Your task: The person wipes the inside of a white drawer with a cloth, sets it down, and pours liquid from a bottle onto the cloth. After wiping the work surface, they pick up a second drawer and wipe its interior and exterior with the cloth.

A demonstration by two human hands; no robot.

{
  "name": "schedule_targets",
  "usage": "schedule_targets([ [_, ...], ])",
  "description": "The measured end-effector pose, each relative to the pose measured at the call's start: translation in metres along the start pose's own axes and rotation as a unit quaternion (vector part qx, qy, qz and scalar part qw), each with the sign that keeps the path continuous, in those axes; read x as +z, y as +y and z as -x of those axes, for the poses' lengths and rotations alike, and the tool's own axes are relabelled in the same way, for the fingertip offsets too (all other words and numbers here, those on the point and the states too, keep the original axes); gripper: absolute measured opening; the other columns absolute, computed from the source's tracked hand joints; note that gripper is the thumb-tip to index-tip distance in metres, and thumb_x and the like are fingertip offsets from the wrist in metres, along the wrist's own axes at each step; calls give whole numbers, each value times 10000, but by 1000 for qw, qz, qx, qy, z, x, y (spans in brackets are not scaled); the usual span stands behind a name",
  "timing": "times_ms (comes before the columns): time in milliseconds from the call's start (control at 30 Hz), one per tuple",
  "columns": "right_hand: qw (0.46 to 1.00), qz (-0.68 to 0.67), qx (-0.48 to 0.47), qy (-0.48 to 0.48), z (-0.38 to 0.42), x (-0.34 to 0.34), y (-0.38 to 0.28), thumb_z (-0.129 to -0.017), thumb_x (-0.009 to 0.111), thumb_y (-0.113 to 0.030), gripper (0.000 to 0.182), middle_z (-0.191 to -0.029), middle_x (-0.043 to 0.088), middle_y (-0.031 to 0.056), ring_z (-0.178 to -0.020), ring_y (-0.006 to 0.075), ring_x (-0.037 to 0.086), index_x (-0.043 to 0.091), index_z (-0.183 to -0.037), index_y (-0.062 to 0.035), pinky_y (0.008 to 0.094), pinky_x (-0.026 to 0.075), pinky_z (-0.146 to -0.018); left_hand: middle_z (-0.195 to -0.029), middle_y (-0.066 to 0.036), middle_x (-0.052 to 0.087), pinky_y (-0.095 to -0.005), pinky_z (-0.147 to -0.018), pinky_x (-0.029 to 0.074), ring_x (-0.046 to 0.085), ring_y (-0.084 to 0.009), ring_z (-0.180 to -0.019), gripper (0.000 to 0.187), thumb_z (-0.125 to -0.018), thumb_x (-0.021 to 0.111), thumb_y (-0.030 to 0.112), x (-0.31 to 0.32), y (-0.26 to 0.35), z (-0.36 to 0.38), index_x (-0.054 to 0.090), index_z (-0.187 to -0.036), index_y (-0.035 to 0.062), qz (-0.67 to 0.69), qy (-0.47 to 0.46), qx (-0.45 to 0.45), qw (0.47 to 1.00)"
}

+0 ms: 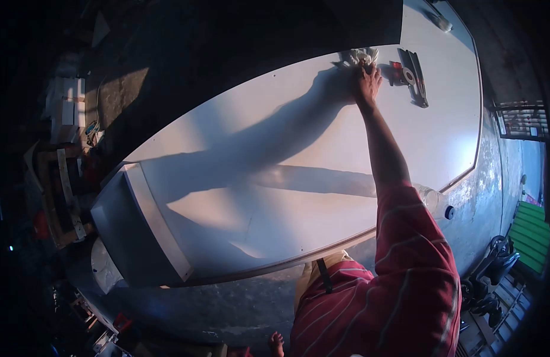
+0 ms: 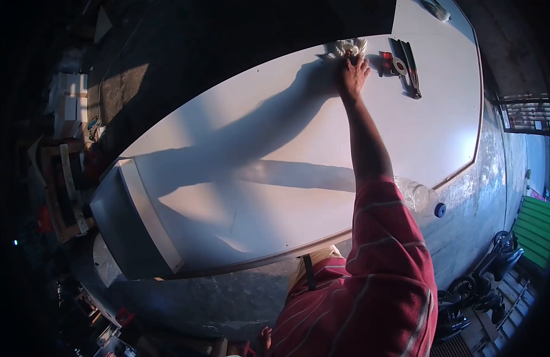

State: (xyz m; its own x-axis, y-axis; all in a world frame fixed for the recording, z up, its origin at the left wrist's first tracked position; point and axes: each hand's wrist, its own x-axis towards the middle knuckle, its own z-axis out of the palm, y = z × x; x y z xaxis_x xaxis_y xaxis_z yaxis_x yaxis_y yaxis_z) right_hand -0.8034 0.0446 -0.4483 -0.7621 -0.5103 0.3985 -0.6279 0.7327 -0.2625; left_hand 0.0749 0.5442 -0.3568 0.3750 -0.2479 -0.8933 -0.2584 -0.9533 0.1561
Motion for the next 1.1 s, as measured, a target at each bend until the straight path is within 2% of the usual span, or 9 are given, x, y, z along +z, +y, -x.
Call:
schedule_targets([
  [167,993,-12,69,99,-87,-2,-29,-768,520,-192,345,-1098,486,154,-1029,335,434,604,-1097,-133,429,349,-873,-943,-71,617,-342,-610,484,592,-182,-788,368,-838,510,298,4,-46,13,536,-1149,105,-31,6,-71,997],
  [300,987,-107,66,102,-17,-69,-66,-810,462,-90,405,-1122,491,136,-1065,331,420,582,-1183,-191,416,330,-906,-936,-65,615,-364,-619,492,595,-200,-787,361,-841,503,299,15,-36,0,535,-1151,116,-25,28,-83,996],
  [433,993,36,110,33,72,-100,-32,-818,482,-136,386,-1186,487,128,-1080,322,426,573,-1191,-179,432,328,-895,-958,-79,612,-371,-641,498,596,-208,-810,367,-847,502,301,15,-25,-17,532,-1156,106,-3,19,-81,996],
  [633,995,85,48,18,-7,-6,36,-868,426,-235,304,-1241,441,68,-1088,319,406,606,-1108,-182,439,349,-828,-964,-96,609,-331,-652,495,596,-198,-831,345,-870,494,275,19,53,43,535,-1146,72,-97,-47,90,990],
  [700,979,200,12,30,-51,23,52,-843,449,-297,299,-1215,454,69,-1116,338,395,625,-1062,-194,449,362,-842,-972,-94,610,-314,-661,494,598,-192,-847,342,-878,493,273,23,37,27,535,-1148,67,-43,16,-8,999],
  [767,989,115,96,-16,-75,-4,17,-817,436,-310,318,-1103,530,142,-1066,369,460,616,-1049,-186,464,385,-845,-995,-81,607,-295,-674,483,594,-164,-866,337,-879,503,271,22,31,26,537,-1148,70,-17,12,9,1000],
  [833,999,-13,33,25,-77,-8,0,-815,438,-232,344,-1051,551,177,-977,354,524,582,-1121,-169,451,433,-813,-1018,-95,600,-310,-678,495,598,-187,-865,349,-900,483,294,30,30,30,522,-1161,67,-12,25,28,999],
  [933,993,-119,-14,-5,16,-91,-105,-804,460,-184,444,-1037,550,177,-974,336,524,497,-1247,-196,439,441,-825,-1042,-98,591,-322,-711,488,587,-184,-898,355,-902,487,299,43,21,33,514,-1168,66,28,28,10,999],
  [1100,968,-135,-198,-75,190,-72,-203,-727,542,-145,491,-1103,483,120,-977,309,464,511,-1212,-69,436,386,-791,-1015,-70,607,-279,-674,464,586,-159,-893,323,-898,502,281,59,-14,38,530,-1151,81,52,9,24,998],
])
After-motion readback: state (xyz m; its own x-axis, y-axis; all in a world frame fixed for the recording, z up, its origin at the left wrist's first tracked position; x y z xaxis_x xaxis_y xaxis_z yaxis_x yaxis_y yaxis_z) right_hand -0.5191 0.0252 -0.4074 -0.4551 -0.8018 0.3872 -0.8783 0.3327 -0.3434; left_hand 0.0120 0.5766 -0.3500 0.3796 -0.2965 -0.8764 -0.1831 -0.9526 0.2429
